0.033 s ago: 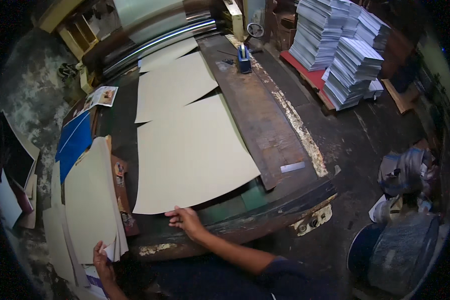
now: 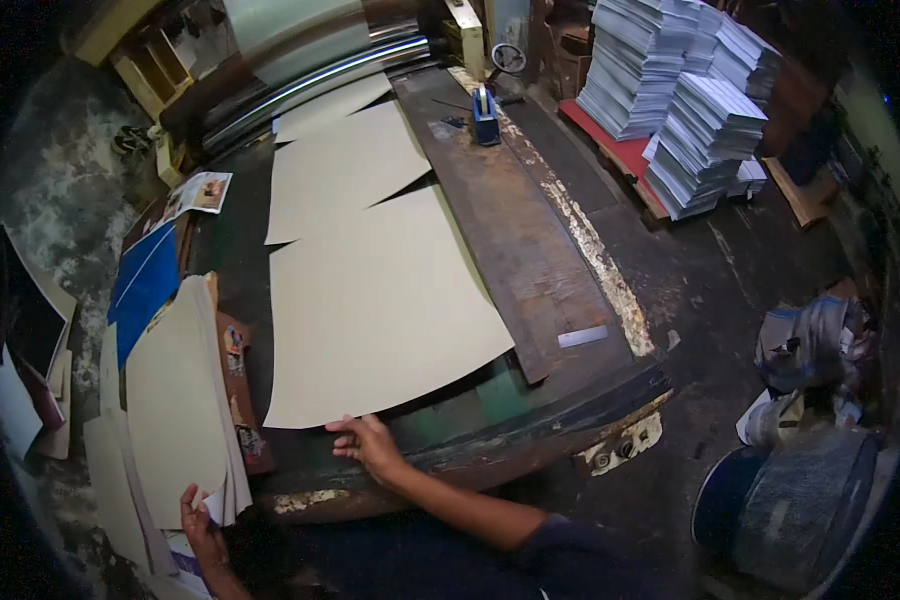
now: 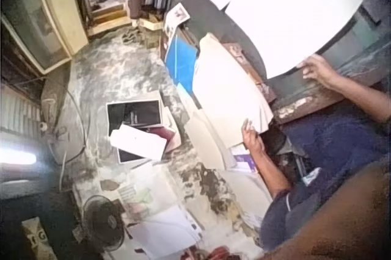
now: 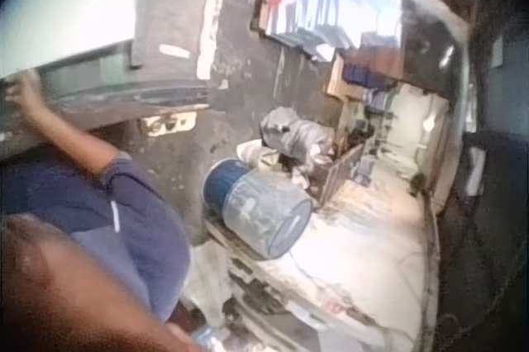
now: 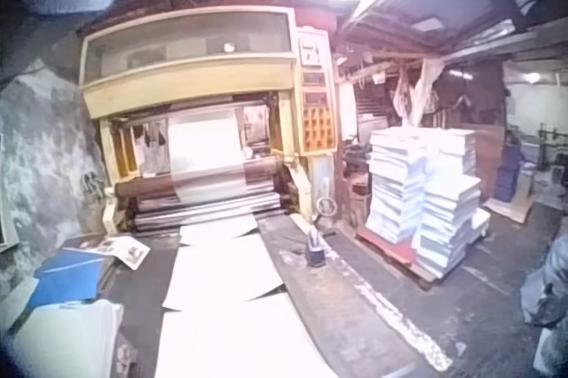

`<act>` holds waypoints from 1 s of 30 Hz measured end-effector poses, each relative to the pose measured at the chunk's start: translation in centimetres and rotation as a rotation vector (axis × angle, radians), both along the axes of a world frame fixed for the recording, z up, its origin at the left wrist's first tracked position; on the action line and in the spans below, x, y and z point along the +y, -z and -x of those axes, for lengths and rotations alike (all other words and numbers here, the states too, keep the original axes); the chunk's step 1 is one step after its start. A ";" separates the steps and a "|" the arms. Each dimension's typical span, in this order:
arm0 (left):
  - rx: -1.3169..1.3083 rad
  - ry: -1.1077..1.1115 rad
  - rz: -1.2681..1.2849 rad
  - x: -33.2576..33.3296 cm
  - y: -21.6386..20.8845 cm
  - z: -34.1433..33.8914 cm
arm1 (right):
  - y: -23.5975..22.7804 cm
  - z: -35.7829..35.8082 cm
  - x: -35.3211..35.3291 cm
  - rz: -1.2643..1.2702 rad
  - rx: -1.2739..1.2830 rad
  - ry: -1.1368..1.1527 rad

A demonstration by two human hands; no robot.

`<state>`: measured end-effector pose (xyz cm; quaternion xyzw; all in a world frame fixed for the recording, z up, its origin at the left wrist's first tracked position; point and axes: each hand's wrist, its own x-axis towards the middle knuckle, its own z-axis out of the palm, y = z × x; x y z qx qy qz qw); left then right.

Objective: The person applies lamination to cardstock sheets by hand, smoothing the surface and ensuring alignment on a large worktable in front of a laminating machine.

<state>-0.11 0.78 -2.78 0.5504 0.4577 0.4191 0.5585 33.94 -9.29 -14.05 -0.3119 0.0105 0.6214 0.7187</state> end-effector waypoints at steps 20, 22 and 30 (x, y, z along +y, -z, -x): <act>-0.125 -0.185 0.243 0.3 -0.3 3.5 | 2.0 -52.0 14.4 -0.211 0.036 0.724; -0.229 -0.749 0.263 0.4 -0.4 1.6 | 3.3 -52.2 15.7 -0.219 0.045 0.721; -0.035 -0.177 0.415 -0.1 -1.2 5.8 | 3.3 -49.9 18.3 -0.184 0.085 0.631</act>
